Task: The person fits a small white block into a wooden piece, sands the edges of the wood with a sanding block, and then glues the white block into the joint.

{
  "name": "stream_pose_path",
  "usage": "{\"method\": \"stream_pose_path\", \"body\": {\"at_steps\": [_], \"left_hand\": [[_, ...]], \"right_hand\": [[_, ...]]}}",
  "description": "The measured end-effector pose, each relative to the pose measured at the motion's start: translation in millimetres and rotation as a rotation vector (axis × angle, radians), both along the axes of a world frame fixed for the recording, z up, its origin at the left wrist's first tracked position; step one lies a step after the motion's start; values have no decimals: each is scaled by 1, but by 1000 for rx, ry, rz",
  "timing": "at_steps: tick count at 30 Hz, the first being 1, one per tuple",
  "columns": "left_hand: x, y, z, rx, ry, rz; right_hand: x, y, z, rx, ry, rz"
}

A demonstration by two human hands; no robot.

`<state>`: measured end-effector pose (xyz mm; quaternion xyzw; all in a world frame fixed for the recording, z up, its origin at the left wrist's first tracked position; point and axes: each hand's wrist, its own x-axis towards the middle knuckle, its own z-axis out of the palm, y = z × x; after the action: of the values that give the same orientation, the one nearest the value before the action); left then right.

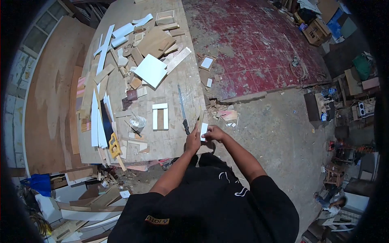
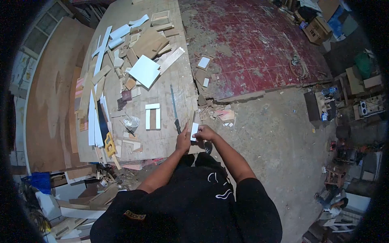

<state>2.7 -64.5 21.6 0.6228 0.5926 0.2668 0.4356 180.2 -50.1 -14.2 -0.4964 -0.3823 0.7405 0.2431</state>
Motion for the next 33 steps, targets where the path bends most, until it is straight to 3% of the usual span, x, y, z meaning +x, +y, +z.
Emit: {"method": "stream_pose_path", "body": {"at_steps": [3,6,12,16,18,20,22,24,26,28,30,32,33], "left_hand": [[-5,4,11,-24,36,-45],[3,1,16,-26,13,-39],[2,3,13,-3,5,-25],[3,3,15,-109,75,-34],[3,2,7,-18,37,-20],[2,2,7,18,28,-17],[5,0,7,24,28,-22],[5,1,8,46,41,-26],[0,2,8,21,48,-43],[1,5,22,-228,153,-75],[5,1,20,-98,90,-70],[6,0,10,115,34,-86],[5,2,7,74,41,-88]], "right_hand": [[2,23,-1,-106,-51,-282],[5,32,-5,-175,94,-641],[-33,-9,2,-238,248,-925],[-47,-51,3,-285,213,-833],[-43,-70,7,-300,150,-632],[-41,-69,8,-363,216,-699],[-20,-53,4,-304,40,-351],[-9,-23,-14,-157,-15,-221],[3,10,-13,-152,-23,-313],[10,39,-8,-108,-77,-496],[20,61,-1,-72,141,-761],[24,78,5,-3,246,-880],[22,80,21,-10,316,-958]]}}
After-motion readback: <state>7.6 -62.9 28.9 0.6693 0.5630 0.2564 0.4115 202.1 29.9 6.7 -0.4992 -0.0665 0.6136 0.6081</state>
